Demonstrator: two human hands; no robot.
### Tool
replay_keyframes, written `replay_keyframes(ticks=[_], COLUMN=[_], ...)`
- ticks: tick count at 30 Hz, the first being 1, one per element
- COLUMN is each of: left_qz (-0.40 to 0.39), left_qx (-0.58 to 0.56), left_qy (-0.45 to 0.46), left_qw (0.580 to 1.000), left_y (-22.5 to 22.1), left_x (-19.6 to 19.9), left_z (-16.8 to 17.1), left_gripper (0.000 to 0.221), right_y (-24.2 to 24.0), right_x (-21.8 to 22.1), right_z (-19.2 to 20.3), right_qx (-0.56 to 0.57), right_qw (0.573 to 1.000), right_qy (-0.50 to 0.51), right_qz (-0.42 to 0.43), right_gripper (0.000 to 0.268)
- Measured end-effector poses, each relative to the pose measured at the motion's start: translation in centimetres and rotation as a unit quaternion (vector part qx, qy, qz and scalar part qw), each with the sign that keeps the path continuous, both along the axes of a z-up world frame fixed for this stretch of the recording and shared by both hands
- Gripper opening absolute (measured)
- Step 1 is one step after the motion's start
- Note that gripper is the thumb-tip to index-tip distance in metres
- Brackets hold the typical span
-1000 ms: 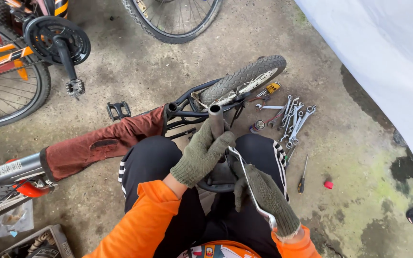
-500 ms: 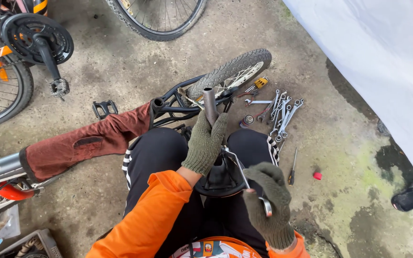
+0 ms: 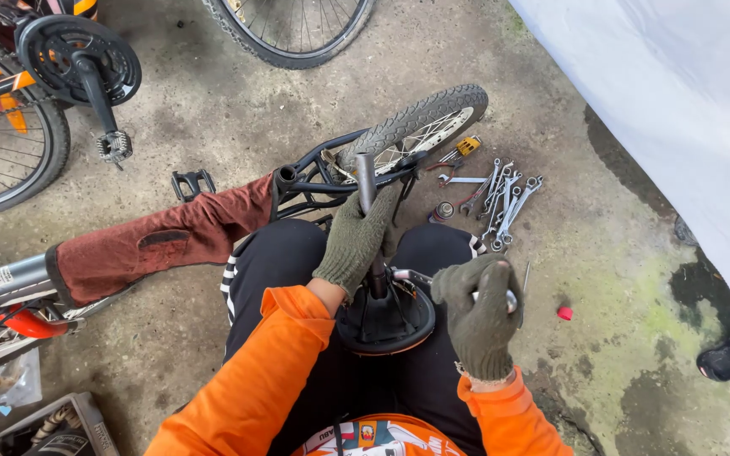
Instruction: Adjusting the height and angle of a bicycle seat using a wrench
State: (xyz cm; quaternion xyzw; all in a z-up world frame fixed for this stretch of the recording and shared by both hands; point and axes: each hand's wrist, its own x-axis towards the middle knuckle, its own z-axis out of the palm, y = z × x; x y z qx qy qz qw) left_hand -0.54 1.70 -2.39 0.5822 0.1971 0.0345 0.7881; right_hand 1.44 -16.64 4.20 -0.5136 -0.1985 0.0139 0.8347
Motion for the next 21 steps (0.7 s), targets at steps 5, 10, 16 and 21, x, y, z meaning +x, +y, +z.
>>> replay_keyframes(ticks=[5, 10, 16, 21], left_qz=[0.139, 0.055, 0.178, 0.176], left_qx=[-0.037, -0.272, 0.000, 0.053], left_qy=[0.103, -0.040, 0.108, 0.118], left_qw=[0.984, 0.960, 0.978, 0.976], left_y=[-1.8, -0.2, -2.1, -2.1], left_x=[0.6, 1.6, 1.1, 1.2], left_z=[6.5, -2.0, 5.3, 4.7], left_gripper=[0.031, 0.031, 0.028, 0.030], right_y=[0.6, 1.1, 0.1, 0.6], right_x=[-0.7, -1.0, 0.4, -0.4], right_z=[-0.2, -0.2, -0.7, 0.0], right_qx=[0.131, 0.115, 0.142, 0.087], right_qw=[0.988, 0.991, 0.972, 0.990], right_qy=[0.079, 0.073, 0.024, 0.076], right_qz=[-0.016, -0.012, 0.184, 0.081], right_gripper=[0.032, 0.035, 0.033, 0.033])
